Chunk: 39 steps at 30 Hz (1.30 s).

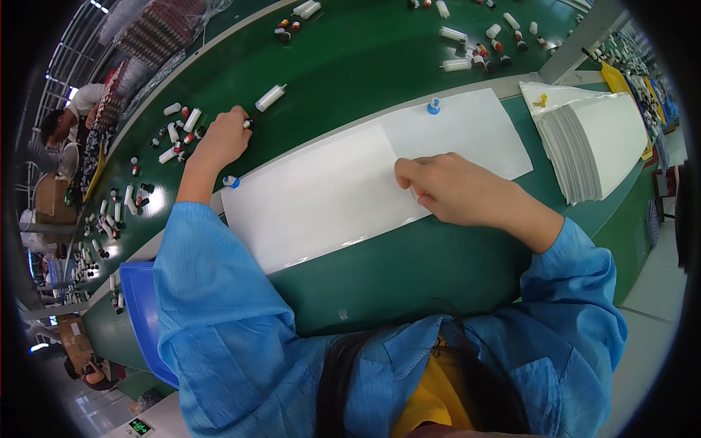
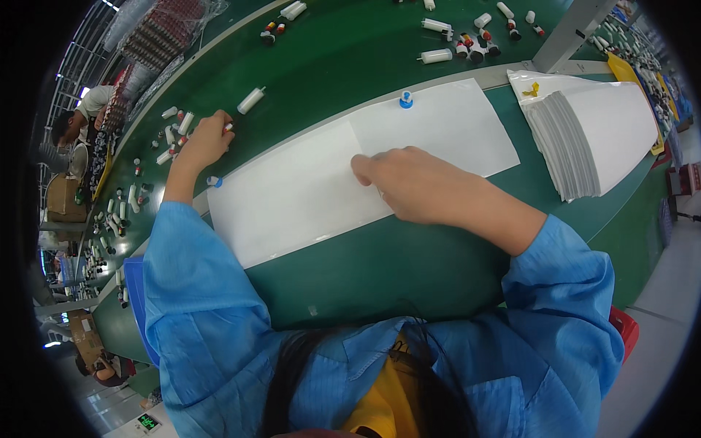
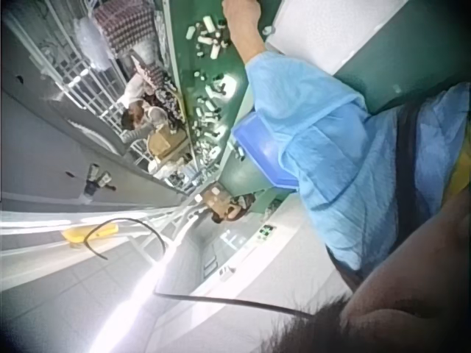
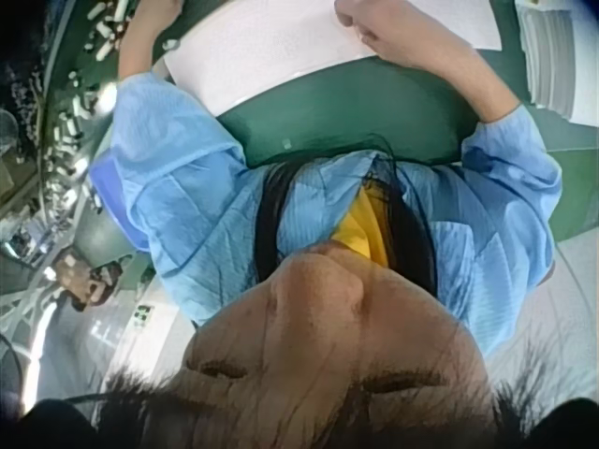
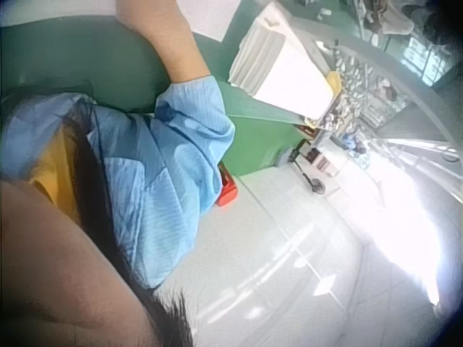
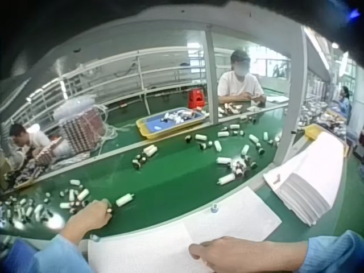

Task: The person assembles small electronic or plastic components by hand on a factory assembly line.

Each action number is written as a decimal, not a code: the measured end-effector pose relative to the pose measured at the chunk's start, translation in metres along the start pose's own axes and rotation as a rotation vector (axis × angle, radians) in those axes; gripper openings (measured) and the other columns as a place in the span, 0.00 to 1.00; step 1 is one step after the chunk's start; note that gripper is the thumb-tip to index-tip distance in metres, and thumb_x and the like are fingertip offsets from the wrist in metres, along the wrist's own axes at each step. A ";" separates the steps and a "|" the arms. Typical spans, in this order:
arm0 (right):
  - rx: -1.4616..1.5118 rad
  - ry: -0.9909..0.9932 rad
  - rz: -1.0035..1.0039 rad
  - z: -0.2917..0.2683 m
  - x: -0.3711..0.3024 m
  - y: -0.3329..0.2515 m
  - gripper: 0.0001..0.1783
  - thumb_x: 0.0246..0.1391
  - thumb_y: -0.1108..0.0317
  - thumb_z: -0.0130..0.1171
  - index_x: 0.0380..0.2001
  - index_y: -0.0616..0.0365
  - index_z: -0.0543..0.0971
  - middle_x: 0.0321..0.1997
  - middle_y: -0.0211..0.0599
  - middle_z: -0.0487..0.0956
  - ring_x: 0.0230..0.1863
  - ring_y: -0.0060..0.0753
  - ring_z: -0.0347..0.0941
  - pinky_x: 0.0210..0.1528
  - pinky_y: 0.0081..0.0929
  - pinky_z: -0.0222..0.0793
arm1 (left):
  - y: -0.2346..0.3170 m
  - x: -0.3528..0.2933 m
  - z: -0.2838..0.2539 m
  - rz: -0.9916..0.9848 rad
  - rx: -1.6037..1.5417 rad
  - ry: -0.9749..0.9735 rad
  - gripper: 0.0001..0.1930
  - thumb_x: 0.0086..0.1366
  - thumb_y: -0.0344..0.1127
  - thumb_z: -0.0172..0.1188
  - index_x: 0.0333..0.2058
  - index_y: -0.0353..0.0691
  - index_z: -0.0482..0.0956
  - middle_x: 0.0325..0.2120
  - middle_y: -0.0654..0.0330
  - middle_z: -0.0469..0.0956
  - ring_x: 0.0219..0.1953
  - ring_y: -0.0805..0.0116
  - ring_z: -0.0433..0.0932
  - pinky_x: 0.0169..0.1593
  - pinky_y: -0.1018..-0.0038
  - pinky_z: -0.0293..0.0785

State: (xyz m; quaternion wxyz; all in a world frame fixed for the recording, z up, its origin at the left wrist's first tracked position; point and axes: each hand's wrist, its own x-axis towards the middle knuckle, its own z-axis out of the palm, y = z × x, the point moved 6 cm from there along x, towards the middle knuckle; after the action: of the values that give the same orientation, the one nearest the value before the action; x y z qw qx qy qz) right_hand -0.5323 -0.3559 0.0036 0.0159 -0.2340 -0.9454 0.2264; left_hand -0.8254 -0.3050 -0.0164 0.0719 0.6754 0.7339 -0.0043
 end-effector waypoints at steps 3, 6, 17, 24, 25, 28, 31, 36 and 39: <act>0.484 -0.012 0.205 -0.005 -0.016 0.030 0.13 0.38 0.81 0.54 0.29 0.58 0.66 0.23 0.38 0.72 0.28 0.37 0.73 0.29 0.30 0.68 | -0.002 -0.004 -0.006 -0.063 -0.052 -0.090 0.16 0.55 0.28 0.53 0.43 0.28 0.68 0.35 0.43 0.75 0.40 0.51 0.75 0.43 0.65 0.71; 1.169 0.264 0.398 0.002 -0.027 0.081 0.12 0.42 0.79 0.56 0.29 0.57 0.65 0.27 0.37 0.73 0.29 0.35 0.74 0.33 0.27 0.72 | 0.001 0.002 -0.003 -0.102 -0.556 -0.133 0.16 0.57 0.28 0.51 0.44 0.30 0.68 0.34 0.52 0.77 0.39 0.66 0.76 0.43 0.73 0.70; 1.791 0.605 0.201 -0.009 0.044 0.059 0.12 0.44 0.74 0.60 0.27 0.52 0.66 0.32 0.32 0.75 0.36 0.24 0.73 0.36 0.17 0.67 | 0.135 -0.005 0.019 0.156 -2.013 -0.394 0.14 0.65 0.37 0.45 0.47 0.40 0.64 0.24 0.66 0.62 0.30 0.74 0.63 0.47 0.69 0.64; 1.894 0.926 0.155 -0.009 0.047 0.043 0.14 0.46 0.66 0.61 0.27 0.47 0.64 0.28 0.22 0.71 0.31 0.17 0.64 0.38 0.18 0.51 | 0.176 -0.026 0.009 0.262 -2.208 -0.337 0.17 0.60 0.29 0.38 0.50 0.42 0.60 0.20 0.67 0.57 0.28 0.73 0.60 0.43 0.74 0.59; 1.892 0.925 0.152 -0.009 0.048 0.040 0.14 0.46 0.66 0.61 0.27 0.47 0.64 0.28 0.22 0.71 0.31 0.17 0.64 0.38 0.18 0.51 | 0.177 -0.027 0.010 0.265 -2.208 -0.334 0.17 0.60 0.29 0.38 0.50 0.42 0.60 0.20 0.67 0.57 0.28 0.73 0.60 0.43 0.74 0.59; 1.900 0.885 0.132 -0.005 0.051 0.036 0.14 0.46 0.66 0.61 0.27 0.48 0.64 0.25 0.24 0.72 0.25 0.20 0.65 0.37 0.18 0.55 | 0.178 -0.030 0.012 0.290 -2.144 -0.283 0.19 0.60 0.29 0.39 0.51 0.42 0.59 0.20 0.67 0.57 0.29 0.73 0.59 0.43 0.74 0.58; 1.897 0.879 0.145 0.001 0.054 0.042 0.14 0.46 0.66 0.61 0.27 0.50 0.64 0.23 0.27 0.72 0.20 0.22 0.65 0.34 0.18 0.58 | 0.183 -0.030 0.009 0.339 -2.113 -0.275 0.22 0.58 0.30 0.39 0.54 0.39 0.57 0.20 0.66 0.57 0.27 0.73 0.59 0.41 0.73 0.59; 1.911 0.933 0.165 0.003 0.055 0.041 0.14 0.46 0.66 0.61 0.28 0.53 0.64 0.24 0.30 0.73 0.20 0.20 0.67 0.34 0.16 0.58 | 0.180 -0.030 0.010 0.413 -2.037 -0.264 0.22 0.66 0.44 0.39 0.55 0.39 0.57 0.18 0.69 0.53 0.26 0.76 0.57 0.37 0.78 0.56; 1.860 0.842 0.091 -0.007 0.055 0.036 0.13 0.47 0.66 0.61 0.28 0.53 0.65 0.25 0.29 0.73 0.23 0.19 0.68 0.31 0.16 0.59 | 0.179 -0.029 0.004 0.454 -2.026 -0.244 0.25 0.67 0.50 0.36 0.56 0.39 0.58 0.18 0.70 0.53 0.23 0.77 0.58 0.36 0.78 0.57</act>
State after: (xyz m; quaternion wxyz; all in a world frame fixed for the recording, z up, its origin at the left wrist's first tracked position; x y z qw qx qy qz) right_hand -0.5644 -0.3003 -0.0103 0.5137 -0.2251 -0.3030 0.7705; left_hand -0.6452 -0.3187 -0.0008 0.6773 0.4162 0.2375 0.5583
